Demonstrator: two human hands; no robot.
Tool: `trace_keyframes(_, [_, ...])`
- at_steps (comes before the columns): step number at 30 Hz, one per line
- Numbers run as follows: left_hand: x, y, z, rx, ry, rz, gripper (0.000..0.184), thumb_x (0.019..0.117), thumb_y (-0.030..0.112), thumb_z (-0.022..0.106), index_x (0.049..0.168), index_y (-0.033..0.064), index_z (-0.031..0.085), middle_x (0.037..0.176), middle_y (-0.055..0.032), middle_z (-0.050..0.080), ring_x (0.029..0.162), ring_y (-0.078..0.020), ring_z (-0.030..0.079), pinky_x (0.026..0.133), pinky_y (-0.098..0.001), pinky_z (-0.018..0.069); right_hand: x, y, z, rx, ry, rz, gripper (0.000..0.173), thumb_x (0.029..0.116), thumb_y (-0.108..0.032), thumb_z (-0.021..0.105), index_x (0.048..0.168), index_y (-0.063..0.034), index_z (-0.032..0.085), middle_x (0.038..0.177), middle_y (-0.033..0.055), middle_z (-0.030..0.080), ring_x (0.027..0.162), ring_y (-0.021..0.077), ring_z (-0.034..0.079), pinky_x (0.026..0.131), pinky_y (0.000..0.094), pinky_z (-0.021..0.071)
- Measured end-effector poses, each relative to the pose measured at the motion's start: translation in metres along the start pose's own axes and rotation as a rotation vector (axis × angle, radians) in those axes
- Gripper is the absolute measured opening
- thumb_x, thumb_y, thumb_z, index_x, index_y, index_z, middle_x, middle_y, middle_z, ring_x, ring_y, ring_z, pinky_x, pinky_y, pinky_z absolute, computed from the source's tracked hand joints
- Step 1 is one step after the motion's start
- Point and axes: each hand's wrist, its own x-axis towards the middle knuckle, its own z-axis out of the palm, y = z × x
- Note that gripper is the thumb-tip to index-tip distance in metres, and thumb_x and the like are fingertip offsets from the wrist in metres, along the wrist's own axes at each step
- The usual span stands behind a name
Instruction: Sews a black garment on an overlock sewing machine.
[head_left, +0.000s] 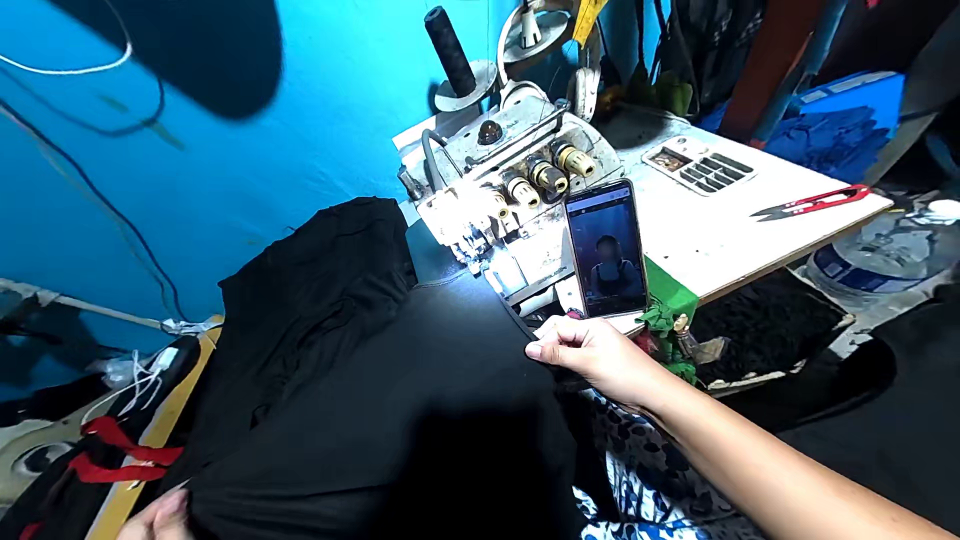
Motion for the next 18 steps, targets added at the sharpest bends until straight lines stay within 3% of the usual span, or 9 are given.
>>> trace_keyframes(2, [0.005,-0.002,0.010,-0.020,-0.133,0.032,0.034,0.1053,0.012,0.052,0.103,-0.0181,0.067,0.102,-0.0274,0.070,0.101,-0.0208,0.069,0.096,-0.0342,0.0518,0.005,0.007,0.003,-0.015,-0.009,0.021,0.029,0.0956,-0.025,0.074,0.071,-0.0117,0.069,0.079,-0.0001,0.067,0.067,0.0089,0.060,0.059,0.0238,0.0490])
trace_keyframes(3, [0.009,0.002,0.014,-0.012,-0.231,0.031,0.035,0.1050,0.015,0.053,0.107,-0.0169,0.067,0.109,-0.0302,0.069,0.107,-0.0306,0.068,0.099,-0.0437,0.0504,0.008,0.007,0.004,-0.011,-0.015,0.031,0.029,0.0966,-0.025,0.073,0.071,-0.0114,0.068,0.075,0.0002,0.064,0.066,0.0088,0.058,0.058,0.0241,0.0476])
trace_keyframes(5, [0.015,0.017,0.023,0.006,-0.327,0.027,0.040,0.1041,0.023,0.055,0.121,-0.0126,0.065,0.134,-0.0334,0.059,0.133,-0.0470,0.052,0.115,-0.0579,0.0362,0.012,0.004,0.008,0.031,-0.029,0.031,0.023,0.0984,-0.023,0.070,0.079,-0.0105,0.069,0.068,-0.0002,0.061,0.061,0.0074,0.055,0.057,0.0234,0.0453])
trace_keyframes(6, [0.016,0.032,0.028,-0.003,-0.294,0.048,0.043,0.1040,0.025,0.055,0.125,-0.0115,0.063,0.139,-0.0337,0.055,0.138,-0.0506,0.046,0.118,-0.0605,0.0311,0.014,0.002,0.010,0.037,-0.049,0.020,0.018,0.0991,-0.023,0.069,0.086,-0.0107,0.069,0.070,-0.0004,0.061,0.062,0.0070,0.056,0.058,0.0231,0.0462])
trace_keyframes(8, [0.015,0.076,0.041,-0.066,-0.183,0.122,0.042,0.1047,0.024,0.052,0.126,-0.0109,0.063,0.139,-0.0316,0.057,0.139,-0.0497,0.046,0.117,-0.0599,0.0332,0.024,-0.002,0.011,-0.008,-0.074,-0.034,0.015,0.0990,-0.025,0.068,0.100,-0.0109,0.071,0.078,-0.0020,0.064,0.069,0.0054,0.058,0.065,0.0234,0.0486])
trace_keyframes(9, [0.013,0.098,0.049,-0.117,-0.153,0.170,0.041,0.1047,0.023,0.051,0.125,-0.0100,0.064,0.138,-0.0295,0.059,0.138,-0.0474,0.048,0.116,-0.0592,0.0358,0.028,-0.005,0.012,-0.031,-0.064,-0.077,0.015,0.0990,-0.025,0.068,0.101,-0.0102,0.072,0.079,-0.0028,0.064,0.070,0.0045,0.058,0.067,0.0230,0.0486])
trace_keyframes(14, [-0.002,0.192,0.090,-0.341,-0.246,0.316,0.033,0.1044,0.023,0.049,0.120,0.0040,0.071,0.133,-0.0099,0.066,0.127,-0.0225,0.061,0.106,-0.0445,0.0498,0.036,-0.009,0.009,-0.045,0.026,-0.162,0.016,0.0999,-0.022,0.068,0.089,-0.0106,0.071,0.077,-0.0010,0.067,0.067,0.0071,0.061,0.063,0.0234,0.0517])
trace_keyframes(16, [-0.013,0.212,0.114,-0.399,-0.304,0.374,0.032,0.1047,0.023,0.050,0.122,0.0056,0.071,0.131,-0.0081,0.067,0.126,-0.0227,0.061,0.105,-0.0452,0.0500,0.034,0.000,0.007,-0.094,0.041,-0.127,0.019,0.1004,-0.024,0.067,0.088,-0.0105,0.073,0.081,-0.0009,0.068,0.072,0.0083,0.063,0.068,0.0266,0.0544])
trace_keyframes(18, [-0.021,0.228,0.134,-0.412,-0.337,0.393,0.032,0.1046,0.023,0.051,0.125,0.0077,0.070,0.131,-0.0067,0.067,0.126,-0.0229,0.060,0.105,-0.0439,0.0489,0.029,-0.002,0.008,-0.109,0.083,-0.100,0.020,0.0995,-0.024,0.068,0.083,-0.0120,0.072,0.078,-0.0022,0.066,0.067,0.0072,0.060,0.063,0.0249,0.0513])
